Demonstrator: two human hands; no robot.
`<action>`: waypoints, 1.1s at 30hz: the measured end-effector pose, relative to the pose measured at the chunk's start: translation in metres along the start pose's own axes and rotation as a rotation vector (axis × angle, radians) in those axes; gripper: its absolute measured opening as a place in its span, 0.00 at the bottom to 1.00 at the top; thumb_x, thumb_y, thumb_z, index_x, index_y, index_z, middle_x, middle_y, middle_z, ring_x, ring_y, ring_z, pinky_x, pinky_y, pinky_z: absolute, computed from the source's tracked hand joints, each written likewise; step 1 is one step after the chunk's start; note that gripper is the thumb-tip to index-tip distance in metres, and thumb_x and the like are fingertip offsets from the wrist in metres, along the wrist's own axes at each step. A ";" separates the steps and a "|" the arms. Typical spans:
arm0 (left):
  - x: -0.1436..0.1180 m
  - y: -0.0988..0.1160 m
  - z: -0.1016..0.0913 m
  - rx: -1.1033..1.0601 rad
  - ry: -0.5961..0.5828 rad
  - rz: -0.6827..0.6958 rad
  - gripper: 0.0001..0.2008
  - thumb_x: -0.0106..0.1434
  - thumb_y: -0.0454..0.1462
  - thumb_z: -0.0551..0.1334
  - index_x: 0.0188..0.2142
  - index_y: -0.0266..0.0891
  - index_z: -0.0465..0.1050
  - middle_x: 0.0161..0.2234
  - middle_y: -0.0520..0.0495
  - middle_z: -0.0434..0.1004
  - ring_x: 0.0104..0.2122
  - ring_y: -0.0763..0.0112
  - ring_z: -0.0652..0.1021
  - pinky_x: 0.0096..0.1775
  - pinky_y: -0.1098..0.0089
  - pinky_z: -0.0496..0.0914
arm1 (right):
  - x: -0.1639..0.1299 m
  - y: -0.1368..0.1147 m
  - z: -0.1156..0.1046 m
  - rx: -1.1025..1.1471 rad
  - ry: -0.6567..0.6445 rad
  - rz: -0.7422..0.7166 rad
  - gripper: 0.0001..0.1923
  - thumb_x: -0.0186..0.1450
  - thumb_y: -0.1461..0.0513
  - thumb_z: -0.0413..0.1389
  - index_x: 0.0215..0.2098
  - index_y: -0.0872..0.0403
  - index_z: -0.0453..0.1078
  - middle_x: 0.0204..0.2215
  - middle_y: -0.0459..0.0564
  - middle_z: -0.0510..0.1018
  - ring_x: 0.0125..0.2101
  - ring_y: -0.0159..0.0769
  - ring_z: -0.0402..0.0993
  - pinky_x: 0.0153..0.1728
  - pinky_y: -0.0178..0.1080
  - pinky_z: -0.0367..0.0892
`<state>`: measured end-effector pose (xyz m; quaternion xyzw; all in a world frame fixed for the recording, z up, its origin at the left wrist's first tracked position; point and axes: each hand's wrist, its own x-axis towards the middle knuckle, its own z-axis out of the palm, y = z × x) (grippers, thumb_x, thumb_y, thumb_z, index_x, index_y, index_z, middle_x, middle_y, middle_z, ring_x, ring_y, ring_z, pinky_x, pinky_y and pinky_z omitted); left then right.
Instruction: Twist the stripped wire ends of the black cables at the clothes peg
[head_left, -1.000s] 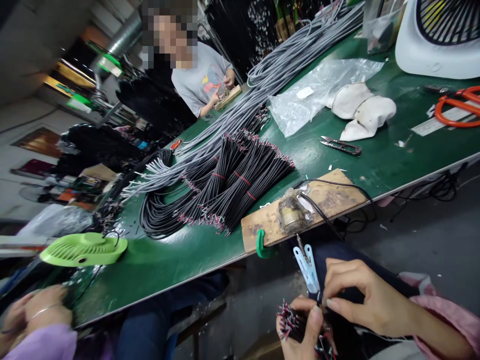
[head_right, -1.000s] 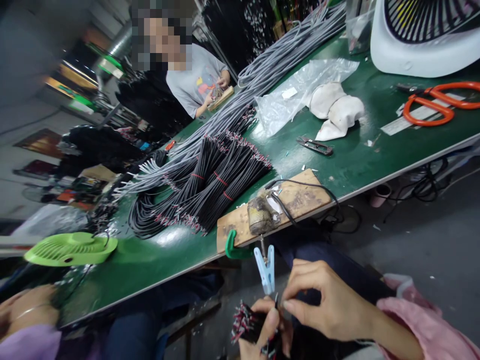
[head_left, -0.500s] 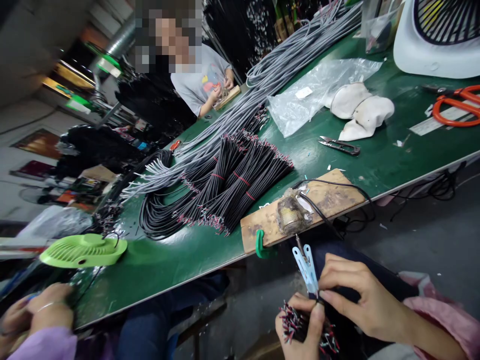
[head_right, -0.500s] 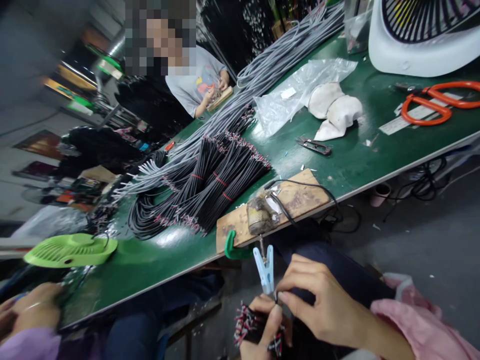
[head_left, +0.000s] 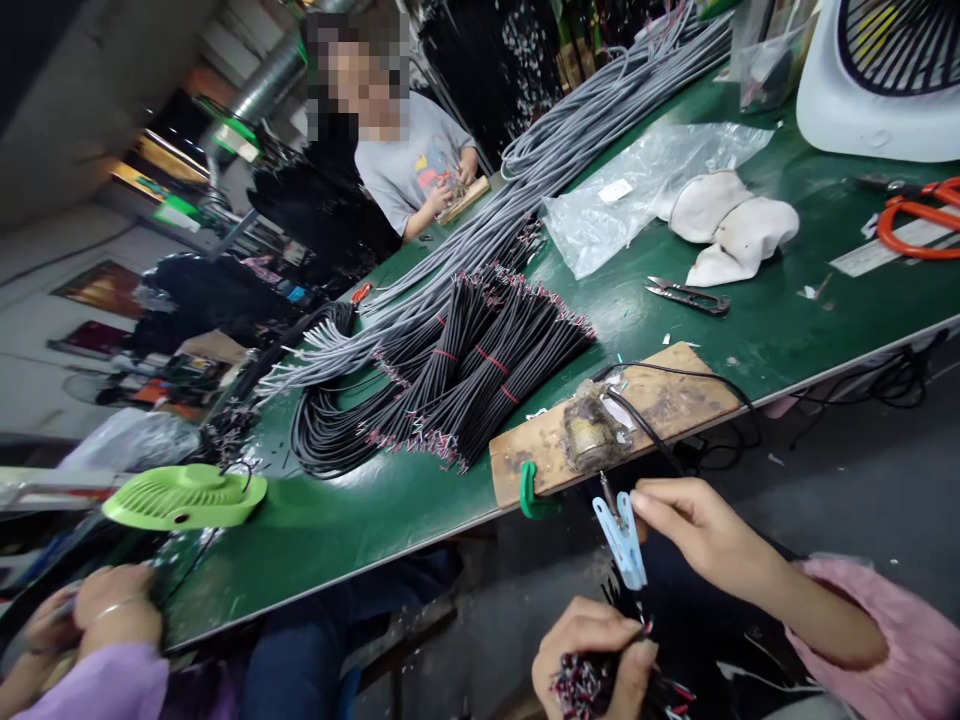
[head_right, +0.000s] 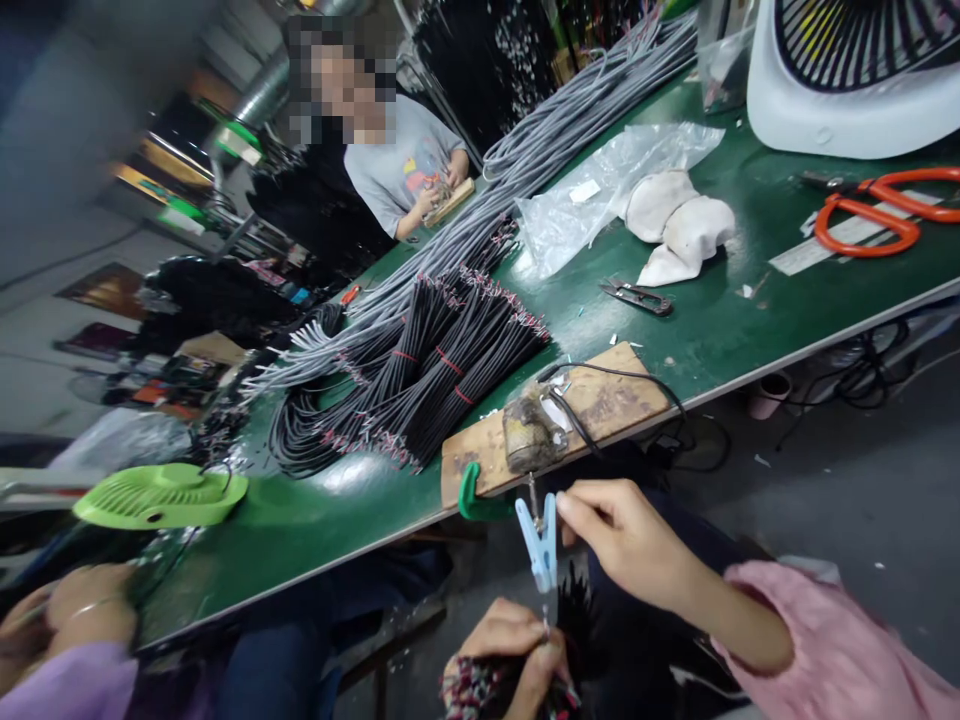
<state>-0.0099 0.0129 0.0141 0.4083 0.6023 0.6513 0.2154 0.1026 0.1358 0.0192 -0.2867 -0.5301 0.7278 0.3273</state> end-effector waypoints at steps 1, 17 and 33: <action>0.002 0.003 0.000 0.022 0.016 0.028 0.06 0.51 0.41 0.74 0.24 0.46 0.80 0.17 0.53 0.78 0.16 0.72 0.75 0.21 0.73 0.68 | 0.003 -0.005 0.000 -0.076 0.001 -0.036 0.25 0.67 0.48 0.53 0.20 0.56 0.65 0.20 0.42 0.64 0.24 0.30 0.59 0.26 0.34 0.57; -0.023 -0.019 0.001 -0.262 0.167 -0.370 0.12 0.48 0.41 0.75 0.24 0.42 0.75 0.16 0.56 0.73 0.16 0.75 0.73 0.18 0.77 0.64 | -0.036 0.016 0.011 -0.194 -0.023 -0.307 0.06 0.65 0.66 0.57 0.30 0.55 0.74 0.26 0.49 0.78 0.31 0.36 0.70 0.39 0.40 0.64; -0.021 -0.009 0.006 -0.210 0.161 -0.471 0.16 0.48 0.45 0.75 0.20 0.40 0.72 0.13 0.59 0.68 0.10 0.81 0.67 0.15 0.81 0.60 | -0.037 0.019 0.011 -0.250 0.091 -0.386 0.04 0.62 0.67 0.59 0.35 0.54 0.75 0.29 0.48 0.79 0.31 0.37 0.71 0.41 0.44 0.64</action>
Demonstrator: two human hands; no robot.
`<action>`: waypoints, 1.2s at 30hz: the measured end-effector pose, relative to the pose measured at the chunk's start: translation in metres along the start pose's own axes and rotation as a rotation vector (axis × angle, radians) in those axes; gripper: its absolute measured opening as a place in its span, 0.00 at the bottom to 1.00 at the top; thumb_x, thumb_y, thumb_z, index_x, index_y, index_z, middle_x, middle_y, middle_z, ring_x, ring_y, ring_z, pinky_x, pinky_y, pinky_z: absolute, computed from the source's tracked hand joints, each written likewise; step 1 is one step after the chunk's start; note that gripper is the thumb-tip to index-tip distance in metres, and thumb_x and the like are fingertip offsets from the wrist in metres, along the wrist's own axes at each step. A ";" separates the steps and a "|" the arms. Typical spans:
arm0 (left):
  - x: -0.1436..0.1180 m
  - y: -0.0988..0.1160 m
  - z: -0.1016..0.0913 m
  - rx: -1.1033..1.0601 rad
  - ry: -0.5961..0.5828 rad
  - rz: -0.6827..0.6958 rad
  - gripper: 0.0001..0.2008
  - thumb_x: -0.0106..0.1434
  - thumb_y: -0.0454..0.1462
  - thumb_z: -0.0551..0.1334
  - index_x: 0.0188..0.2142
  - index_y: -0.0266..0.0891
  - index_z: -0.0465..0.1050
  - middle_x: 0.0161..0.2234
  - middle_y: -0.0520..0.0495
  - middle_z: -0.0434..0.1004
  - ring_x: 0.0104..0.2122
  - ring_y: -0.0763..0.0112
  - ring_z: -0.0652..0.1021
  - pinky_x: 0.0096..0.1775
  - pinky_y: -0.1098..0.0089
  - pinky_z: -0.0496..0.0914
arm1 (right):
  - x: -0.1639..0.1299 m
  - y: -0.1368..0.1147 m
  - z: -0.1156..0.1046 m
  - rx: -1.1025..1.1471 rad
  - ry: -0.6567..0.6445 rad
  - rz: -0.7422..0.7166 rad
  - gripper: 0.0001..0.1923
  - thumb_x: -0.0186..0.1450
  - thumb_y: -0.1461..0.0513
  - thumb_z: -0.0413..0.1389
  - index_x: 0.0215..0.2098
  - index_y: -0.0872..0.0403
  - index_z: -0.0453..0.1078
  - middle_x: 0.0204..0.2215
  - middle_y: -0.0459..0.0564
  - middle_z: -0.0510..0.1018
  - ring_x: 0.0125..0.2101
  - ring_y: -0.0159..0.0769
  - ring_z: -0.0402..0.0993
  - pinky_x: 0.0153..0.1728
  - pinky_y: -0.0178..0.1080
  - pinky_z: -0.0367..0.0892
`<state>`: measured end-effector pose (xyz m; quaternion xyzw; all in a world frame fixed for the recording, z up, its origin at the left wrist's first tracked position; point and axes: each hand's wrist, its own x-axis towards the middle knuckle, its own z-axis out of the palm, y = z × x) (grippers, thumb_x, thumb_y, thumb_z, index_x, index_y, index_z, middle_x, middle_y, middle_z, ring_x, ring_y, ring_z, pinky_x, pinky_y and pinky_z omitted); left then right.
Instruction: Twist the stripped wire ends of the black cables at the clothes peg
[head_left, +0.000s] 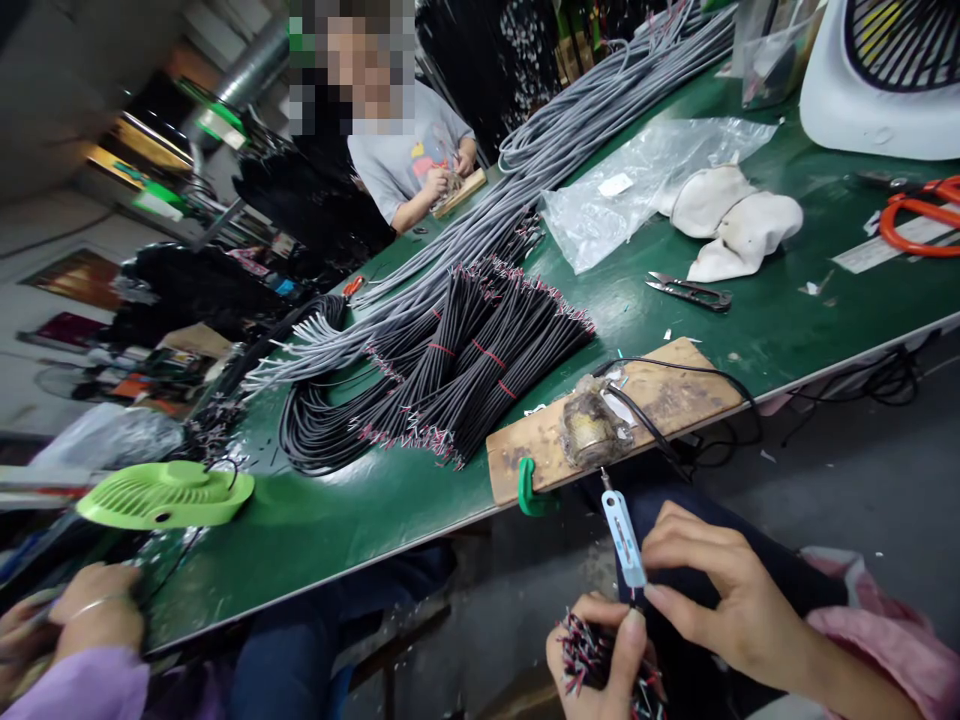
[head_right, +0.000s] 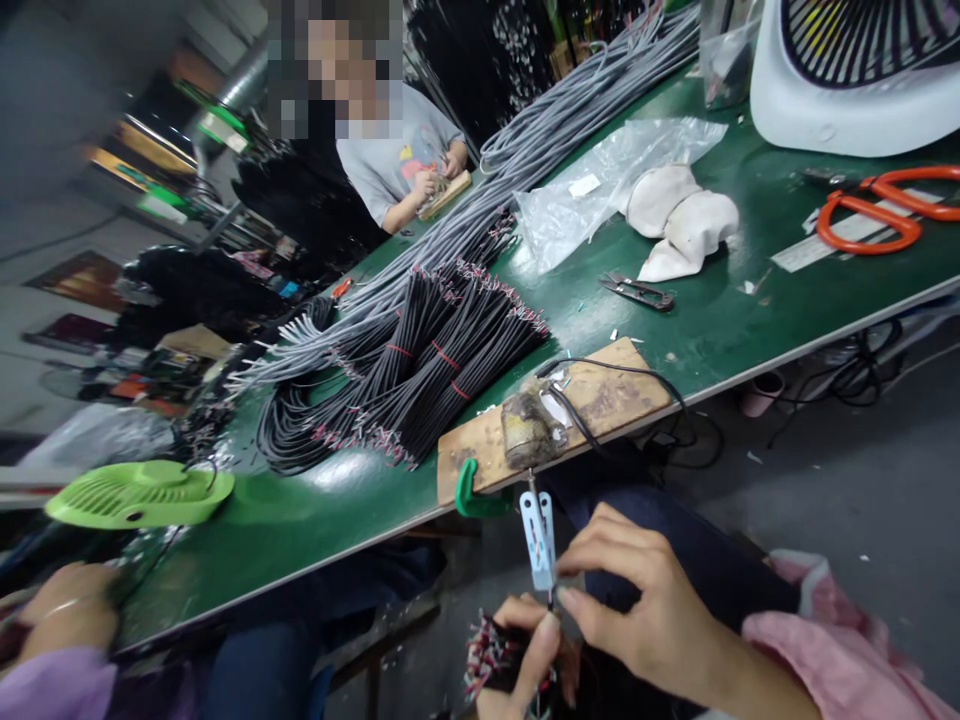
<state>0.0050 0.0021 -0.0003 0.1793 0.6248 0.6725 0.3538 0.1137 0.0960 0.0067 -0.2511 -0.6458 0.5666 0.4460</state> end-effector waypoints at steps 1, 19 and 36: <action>0.000 -0.001 -0.001 0.005 0.001 0.013 0.16 0.48 0.45 0.75 0.20 0.40 0.72 0.13 0.59 0.68 0.12 0.81 0.68 0.16 0.81 0.61 | 0.000 0.000 0.000 0.011 -0.015 0.016 0.03 0.63 0.66 0.60 0.34 0.54 0.75 0.29 0.48 0.79 0.31 0.37 0.71 0.41 0.44 0.63; 0.006 -0.005 -0.005 -0.036 -0.117 -0.043 0.14 0.52 0.44 0.73 0.21 0.40 0.74 0.13 0.56 0.67 0.14 0.75 0.72 0.18 0.78 0.65 | -0.002 0.004 0.002 0.109 -0.116 0.139 0.11 0.67 0.57 0.58 0.29 0.55 0.74 0.26 0.50 0.77 0.32 0.38 0.70 0.39 0.42 0.65; 0.026 0.014 0.000 0.107 -0.233 0.457 0.07 0.54 0.42 0.72 0.26 0.44 0.78 0.19 0.54 0.75 0.15 0.75 0.73 0.18 0.75 0.63 | 0.051 -0.005 0.003 0.426 -0.147 0.474 0.29 0.59 0.40 0.57 0.24 0.59 0.71 0.19 0.44 0.68 0.21 0.29 0.61 0.23 0.33 0.56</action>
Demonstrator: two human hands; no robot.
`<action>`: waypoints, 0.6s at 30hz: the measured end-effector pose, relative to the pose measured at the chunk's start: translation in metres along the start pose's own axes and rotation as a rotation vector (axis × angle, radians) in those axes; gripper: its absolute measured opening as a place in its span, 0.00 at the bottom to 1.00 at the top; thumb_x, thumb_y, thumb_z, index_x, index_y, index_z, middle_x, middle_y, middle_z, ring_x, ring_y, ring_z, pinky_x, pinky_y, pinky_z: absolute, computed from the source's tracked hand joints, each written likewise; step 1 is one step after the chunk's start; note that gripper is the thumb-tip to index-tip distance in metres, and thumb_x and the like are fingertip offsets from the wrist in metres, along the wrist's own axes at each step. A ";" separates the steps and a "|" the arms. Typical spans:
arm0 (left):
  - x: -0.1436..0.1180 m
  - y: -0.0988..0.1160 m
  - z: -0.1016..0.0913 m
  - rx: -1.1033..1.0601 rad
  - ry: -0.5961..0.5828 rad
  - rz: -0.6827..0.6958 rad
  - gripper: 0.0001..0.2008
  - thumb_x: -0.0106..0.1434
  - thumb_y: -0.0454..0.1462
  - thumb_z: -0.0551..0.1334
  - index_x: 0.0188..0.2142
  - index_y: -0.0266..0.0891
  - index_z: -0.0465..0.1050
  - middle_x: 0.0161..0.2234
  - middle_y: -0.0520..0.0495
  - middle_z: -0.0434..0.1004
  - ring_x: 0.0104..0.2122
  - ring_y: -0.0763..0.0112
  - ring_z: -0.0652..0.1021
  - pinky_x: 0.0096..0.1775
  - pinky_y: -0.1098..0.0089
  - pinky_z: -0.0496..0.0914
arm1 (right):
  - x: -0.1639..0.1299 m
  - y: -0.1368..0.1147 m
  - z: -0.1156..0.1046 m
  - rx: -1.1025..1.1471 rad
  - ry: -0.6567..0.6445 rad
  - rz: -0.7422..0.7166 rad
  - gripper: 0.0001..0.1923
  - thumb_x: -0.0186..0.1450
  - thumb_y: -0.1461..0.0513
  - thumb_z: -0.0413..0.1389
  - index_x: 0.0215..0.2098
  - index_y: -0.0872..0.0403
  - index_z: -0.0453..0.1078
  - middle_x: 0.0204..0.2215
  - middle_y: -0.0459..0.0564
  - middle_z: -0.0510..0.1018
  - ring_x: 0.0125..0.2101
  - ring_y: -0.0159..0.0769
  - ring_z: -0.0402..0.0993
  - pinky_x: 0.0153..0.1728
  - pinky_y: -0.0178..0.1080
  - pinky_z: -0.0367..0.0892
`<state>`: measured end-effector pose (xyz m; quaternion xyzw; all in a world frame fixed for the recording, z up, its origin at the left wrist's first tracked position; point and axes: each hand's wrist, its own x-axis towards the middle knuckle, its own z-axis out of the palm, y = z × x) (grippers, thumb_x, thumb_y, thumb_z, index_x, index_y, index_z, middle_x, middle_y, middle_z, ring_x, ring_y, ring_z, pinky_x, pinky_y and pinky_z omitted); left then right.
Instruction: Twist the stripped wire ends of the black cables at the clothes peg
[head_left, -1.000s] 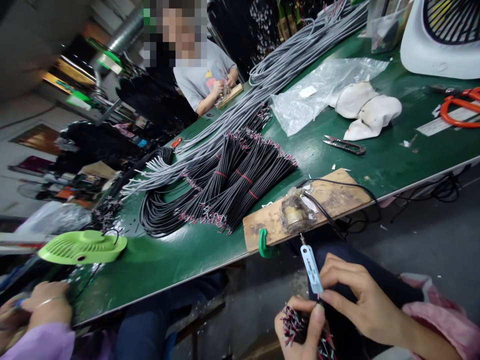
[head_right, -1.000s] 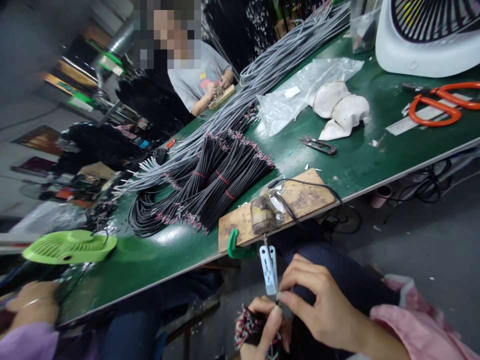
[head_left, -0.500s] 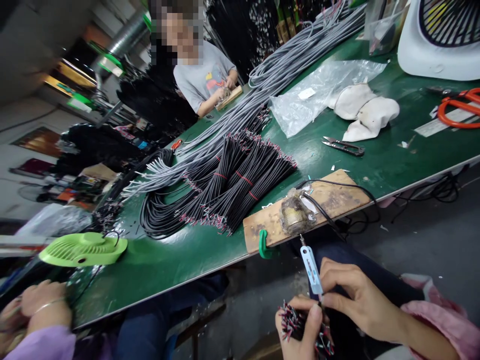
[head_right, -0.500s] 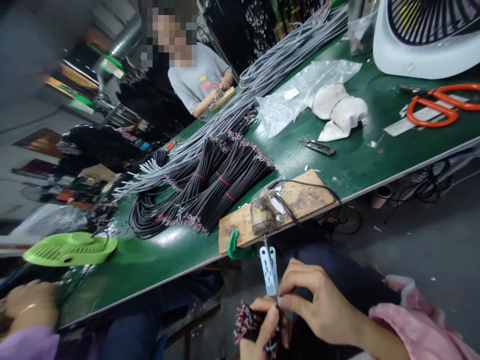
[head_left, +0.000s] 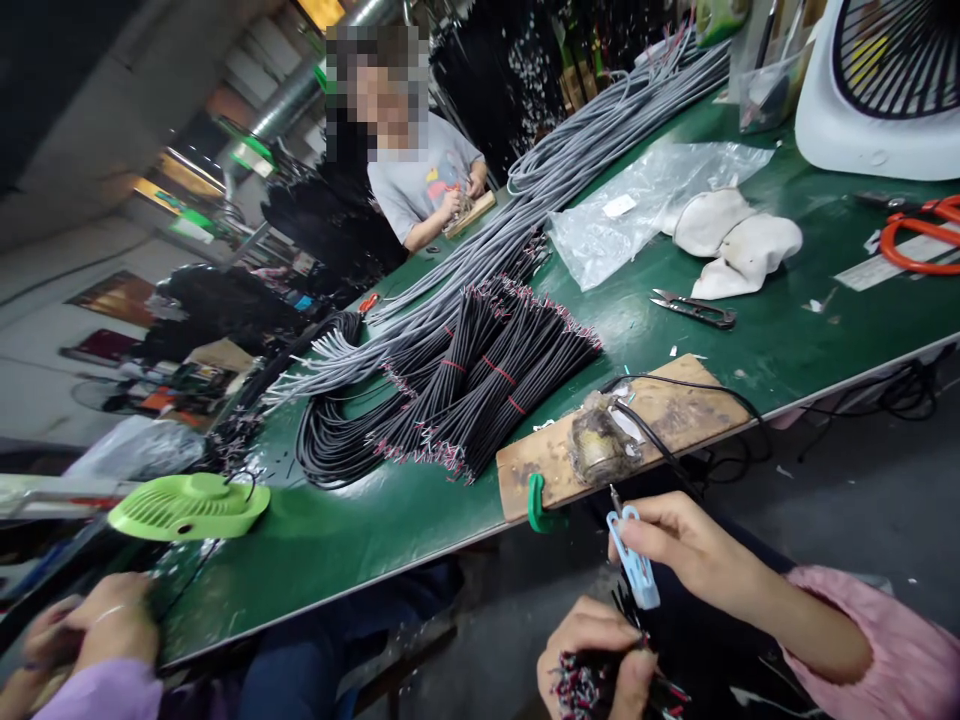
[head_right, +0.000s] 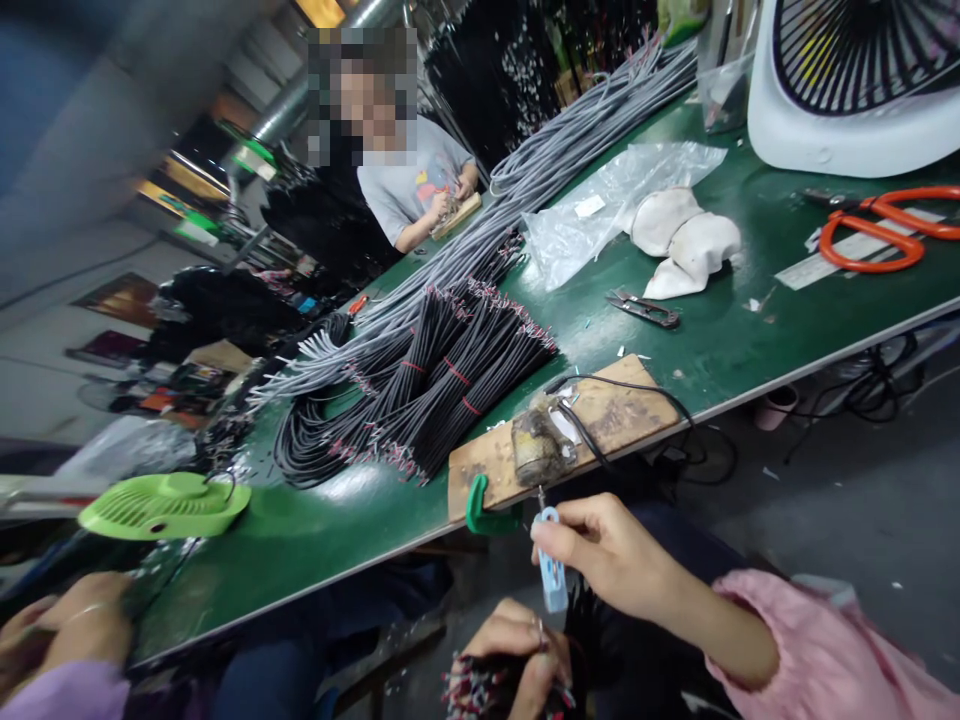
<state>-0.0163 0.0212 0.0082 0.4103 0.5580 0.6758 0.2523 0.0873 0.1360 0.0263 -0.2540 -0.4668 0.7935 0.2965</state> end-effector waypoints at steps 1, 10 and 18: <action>0.002 0.001 0.001 0.010 0.004 0.015 0.07 0.54 0.42 0.72 0.26 0.45 0.78 0.20 0.54 0.75 0.16 0.74 0.74 0.19 0.75 0.64 | 0.000 0.001 0.001 0.056 -0.010 0.014 0.29 0.59 0.41 0.58 0.24 0.59 0.71 0.19 0.43 0.68 0.21 0.28 0.60 0.23 0.32 0.56; 0.006 -0.004 0.007 0.037 -0.046 0.004 0.05 0.55 0.42 0.71 0.27 0.45 0.79 0.19 0.55 0.77 0.15 0.76 0.72 0.18 0.77 0.65 | 0.001 0.017 0.007 0.550 -0.063 0.066 0.22 0.58 0.48 0.65 0.25 0.60 0.73 0.20 0.44 0.69 0.21 0.26 0.62 0.23 0.30 0.57; 0.000 -0.011 0.004 -0.029 -0.028 -0.098 0.06 0.53 0.42 0.72 0.26 0.45 0.80 0.20 0.53 0.77 0.14 0.77 0.71 0.17 0.76 0.62 | 0.000 0.037 -0.002 0.653 -0.134 0.111 0.28 0.62 0.43 0.57 0.30 0.61 0.76 0.21 0.48 0.71 0.23 0.27 0.62 0.24 0.30 0.55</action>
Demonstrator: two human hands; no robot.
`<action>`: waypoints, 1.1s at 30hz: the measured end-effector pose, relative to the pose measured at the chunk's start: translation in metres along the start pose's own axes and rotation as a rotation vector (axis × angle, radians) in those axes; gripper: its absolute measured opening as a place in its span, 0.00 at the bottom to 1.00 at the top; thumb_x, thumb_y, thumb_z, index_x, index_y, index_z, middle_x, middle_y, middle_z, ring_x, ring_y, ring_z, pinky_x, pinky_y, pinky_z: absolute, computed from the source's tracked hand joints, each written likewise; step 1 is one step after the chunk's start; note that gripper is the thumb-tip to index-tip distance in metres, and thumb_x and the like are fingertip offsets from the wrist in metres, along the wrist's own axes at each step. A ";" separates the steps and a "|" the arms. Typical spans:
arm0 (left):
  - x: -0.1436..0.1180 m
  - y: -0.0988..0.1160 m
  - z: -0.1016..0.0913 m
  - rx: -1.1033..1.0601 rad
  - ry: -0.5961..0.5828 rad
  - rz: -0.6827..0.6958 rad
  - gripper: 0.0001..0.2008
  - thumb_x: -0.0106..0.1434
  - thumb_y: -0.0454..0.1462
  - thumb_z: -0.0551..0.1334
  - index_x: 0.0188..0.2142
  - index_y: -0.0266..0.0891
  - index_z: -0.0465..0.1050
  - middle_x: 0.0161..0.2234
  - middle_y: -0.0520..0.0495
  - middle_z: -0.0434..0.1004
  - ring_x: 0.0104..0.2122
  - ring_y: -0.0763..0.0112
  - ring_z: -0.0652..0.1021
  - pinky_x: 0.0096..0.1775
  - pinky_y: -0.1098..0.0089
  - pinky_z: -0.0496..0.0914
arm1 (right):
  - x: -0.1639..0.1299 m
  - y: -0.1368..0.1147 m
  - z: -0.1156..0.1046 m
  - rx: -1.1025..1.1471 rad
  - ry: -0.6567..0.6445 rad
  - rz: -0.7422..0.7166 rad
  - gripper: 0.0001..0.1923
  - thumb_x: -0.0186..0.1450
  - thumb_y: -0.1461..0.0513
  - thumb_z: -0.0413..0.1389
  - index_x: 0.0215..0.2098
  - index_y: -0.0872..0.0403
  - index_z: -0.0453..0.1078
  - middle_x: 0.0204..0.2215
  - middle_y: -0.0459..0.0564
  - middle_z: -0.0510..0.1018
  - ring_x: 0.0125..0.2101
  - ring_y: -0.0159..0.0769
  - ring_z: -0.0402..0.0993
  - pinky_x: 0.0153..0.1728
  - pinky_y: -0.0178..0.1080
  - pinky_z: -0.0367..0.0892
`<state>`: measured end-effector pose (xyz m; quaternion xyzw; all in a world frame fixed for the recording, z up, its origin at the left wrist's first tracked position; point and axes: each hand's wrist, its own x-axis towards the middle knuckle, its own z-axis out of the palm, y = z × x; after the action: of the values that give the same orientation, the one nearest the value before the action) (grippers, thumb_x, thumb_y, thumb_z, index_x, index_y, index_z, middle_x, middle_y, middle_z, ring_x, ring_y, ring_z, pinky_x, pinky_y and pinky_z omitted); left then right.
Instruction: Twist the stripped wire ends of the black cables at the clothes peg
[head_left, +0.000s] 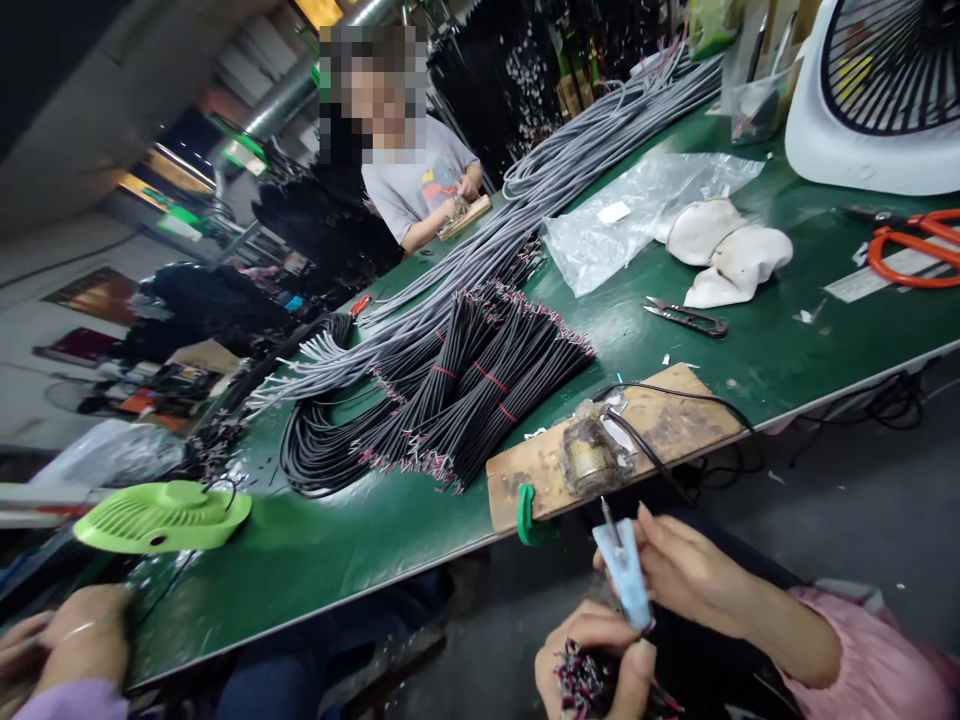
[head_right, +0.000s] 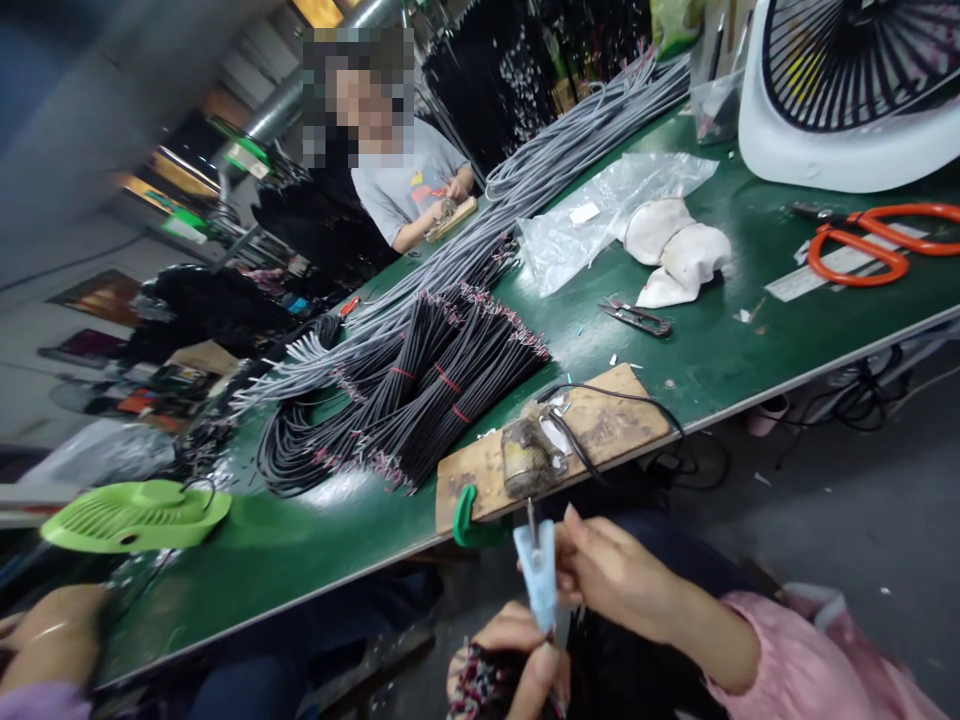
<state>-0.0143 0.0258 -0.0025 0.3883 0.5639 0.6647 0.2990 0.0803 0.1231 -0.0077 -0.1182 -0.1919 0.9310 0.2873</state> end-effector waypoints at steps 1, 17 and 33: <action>0.001 0.001 0.000 0.023 -0.001 0.009 0.06 0.53 0.42 0.72 0.26 0.45 0.80 0.19 0.53 0.76 0.15 0.76 0.72 0.18 0.76 0.63 | -0.002 0.000 -0.005 -0.013 0.019 -0.017 0.27 0.63 0.43 0.57 0.30 0.61 0.76 0.22 0.47 0.71 0.23 0.27 0.60 0.24 0.30 0.54; -0.028 0.001 0.001 0.171 0.278 -0.495 0.21 0.35 0.41 0.78 0.28 0.38 0.74 0.25 0.48 0.80 0.27 0.60 0.80 0.33 0.66 0.76 | -0.039 -0.019 0.014 -1.166 -0.065 -0.290 0.02 0.62 0.66 0.61 0.30 0.56 0.75 0.31 0.49 0.79 0.37 0.39 0.70 0.43 0.41 0.61; -0.039 -0.006 -0.008 -0.018 0.184 -0.451 0.16 0.50 0.48 0.72 0.23 0.40 0.73 0.15 0.54 0.69 0.15 0.72 0.72 0.16 0.74 0.66 | -0.051 -0.014 0.003 -1.197 0.036 -0.410 0.06 0.65 0.67 0.56 0.31 0.56 0.75 0.26 0.50 0.79 0.31 0.37 0.70 0.36 0.41 0.63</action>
<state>-0.0012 -0.0102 -0.0158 0.1877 0.6553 0.6187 0.3905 0.1274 0.1038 0.0064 -0.2347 -0.6932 0.5863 0.3473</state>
